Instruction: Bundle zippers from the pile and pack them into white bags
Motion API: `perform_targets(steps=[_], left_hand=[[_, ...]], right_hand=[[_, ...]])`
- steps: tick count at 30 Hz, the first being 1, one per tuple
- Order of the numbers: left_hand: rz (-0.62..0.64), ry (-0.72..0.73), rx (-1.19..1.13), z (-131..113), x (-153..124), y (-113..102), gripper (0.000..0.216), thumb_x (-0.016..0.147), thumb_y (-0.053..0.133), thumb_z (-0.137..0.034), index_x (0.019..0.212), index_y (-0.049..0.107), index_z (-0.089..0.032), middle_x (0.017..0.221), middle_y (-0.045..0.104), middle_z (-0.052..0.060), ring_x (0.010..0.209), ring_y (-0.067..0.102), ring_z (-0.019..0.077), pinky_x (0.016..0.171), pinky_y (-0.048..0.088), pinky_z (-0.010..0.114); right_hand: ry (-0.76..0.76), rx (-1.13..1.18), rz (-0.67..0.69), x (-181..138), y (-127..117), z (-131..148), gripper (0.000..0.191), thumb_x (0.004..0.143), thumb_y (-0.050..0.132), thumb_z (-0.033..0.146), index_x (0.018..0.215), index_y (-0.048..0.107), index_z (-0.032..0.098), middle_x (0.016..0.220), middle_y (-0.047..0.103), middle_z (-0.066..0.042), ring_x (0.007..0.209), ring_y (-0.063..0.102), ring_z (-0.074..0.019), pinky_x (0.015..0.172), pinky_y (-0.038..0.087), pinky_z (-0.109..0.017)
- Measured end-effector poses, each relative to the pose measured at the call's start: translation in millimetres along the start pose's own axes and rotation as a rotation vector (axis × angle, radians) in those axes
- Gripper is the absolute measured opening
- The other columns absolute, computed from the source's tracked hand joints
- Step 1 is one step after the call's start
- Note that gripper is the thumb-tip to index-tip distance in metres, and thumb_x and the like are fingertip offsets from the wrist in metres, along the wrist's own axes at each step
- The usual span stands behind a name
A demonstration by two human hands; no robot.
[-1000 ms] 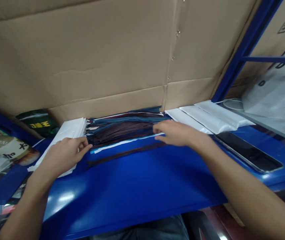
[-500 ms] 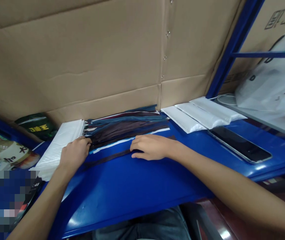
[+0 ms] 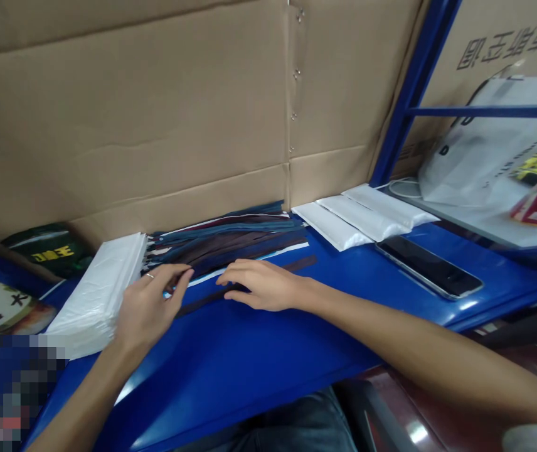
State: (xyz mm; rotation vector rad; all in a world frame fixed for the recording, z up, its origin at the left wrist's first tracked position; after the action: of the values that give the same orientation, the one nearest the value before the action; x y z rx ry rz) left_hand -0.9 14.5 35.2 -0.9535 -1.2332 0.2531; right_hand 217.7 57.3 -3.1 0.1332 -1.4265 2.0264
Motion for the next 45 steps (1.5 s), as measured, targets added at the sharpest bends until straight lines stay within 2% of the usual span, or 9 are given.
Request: perform_targets(steps=[3,7,11,19,27,31,37,40,45], left_hand=[[-0.052,0.133,-0.282,-20,-7,6,0.011,0.100,0.070,-0.022,0.111,0.072,-0.023,0.102,0.082,-0.001,0.088,0.079,0.0150,0.088,0.060,0.026],[-0.005,0.153,-0.419,-33,-12,11,0.017,0.098,0.072,-0.016,0.115,0.073,-0.023,0.106,0.083,-0.002,0.087,0.080,0.0138,0.084,0.063,0.023],[0.031,0.124,-0.420,-30,-13,13,0.018,0.100,0.070,-0.018,0.117,0.073,-0.023,0.107,0.083,0.000,0.087,0.080,0.0150,0.082,0.064,0.025],[0.048,0.156,-0.400,-27,-12,13,0.016,0.102,0.067,-0.018,0.117,0.071,-0.023,0.106,0.083,0.001,0.087,0.080,0.0161,0.080,0.064,0.027],[0.099,0.210,-0.286,-24,-9,6,0.018,0.104,0.062,-0.017,0.118,0.071,-0.022,0.107,0.081,0.003,0.092,0.079,0.0169,0.087,0.062,0.029],[0.082,0.097,-0.116,-2,-4,1,0.017,0.105,0.059,-0.022,0.115,0.072,-0.023,0.111,0.082,0.002,0.099,0.079,0.0198,0.092,0.060,0.032],[0.206,-0.243,0.314,40,4,-18,0.030,0.108,0.048,-0.035,0.116,0.073,-0.022,0.098,0.082,0.007,0.085,0.078,0.0274,0.075,0.055,0.037],[0.191,-0.376,0.456,59,7,-36,0.035,0.108,0.043,-0.039,0.117,0.073,-0.022,0.095,0.080,0.010,0.085,0.076,0.0316,0.073,0.051,0.038],[0.185,-0.462,0.534,75,7,-51,0.038,0.108,0.040,-0.042,0.118,0.071,-0.023,0.099,0.080,0.011,0.089,0.075,0.0334,0.073,0.047,0.038]], right_hand=[[0.060,0.094,-0.034,3,2,3,0.028,0.106,0.061,0.043,0.115,0.073,0.020,0.112,0.076,-0.008,0.105,0.070,-0.0224,0.092,0.053,-0.035],[0.131,0.171,-0.098,3,-1,5,0.033,0.101,0.067,0.051,0.094,0.075,0.020,0.088,0.075,-0.003,0.078,0.068,-0.0177,0.072,0.049,-0.029],[0.127,0.208,-0.129,1,-2,5,0.030,0.097,0.073,0.050,0.096,0.078,0.021,0.091,0.078,-0.003,0.081,0.072,-0.0179,0.076,0.051,-0.029],[0.007,0.075,-0.164,-1,-1,7,0.026,0.109,0.053,0.031,0.098,0.073,0.019,0.092,0.074,-0.005,0.082,0.067,-0.0183,0.077,0.050,-0.031],[-0.094,-0.351,-0.091,2,-12,9,0.030,0.113,0.041,0.029,0.096,0.064,0.018,0.090,0.066,-0.008,0.087,0.053,-0.0220,0.082,0.042,-0.036],[0.032,-0.491,-0.051,-3,-30,-19,0.028,0.111,0.045,0.030,0.094,0.064,0.018,0.090,0.065,-0.008,0.089,0.052,-0.0234,0.083,0.040,-0.037],[0.240,-0.674,-0.052,-22,-66,-65,0.027,0.107,0.047,0.025,0.094,0.069,0.017,0.109,0.067,-0.014,0.096,0.058,-0.0258,0.087,0.043,-0.040],[0.350,-0.755,-0.055,-32,-83,-81,0.029,0.105,0.045,0.020,0.102,0.073,0.014,0.119,0.068,-0.018,0.100,0.062,-0.0283,0.087,0.046,-0.042],[0.574,-0.816,-0.055,-45,-105,-95,0.030,0.100,0.044,0.017,0.106,0.073,0.012,0.107,0.075,-0.020,0.094,0.067,-0.0302,0.078,0.045,-0.040]])
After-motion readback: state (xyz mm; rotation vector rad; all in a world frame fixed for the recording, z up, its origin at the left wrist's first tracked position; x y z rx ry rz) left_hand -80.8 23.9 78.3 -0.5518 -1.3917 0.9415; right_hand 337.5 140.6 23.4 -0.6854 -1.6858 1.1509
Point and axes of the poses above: each hand's wrist, its own x-axis towards the middle knuckle, its own y-axis out of the palm, z = x × y, the point moved 4 cm from there along x, towards the middle knuckle
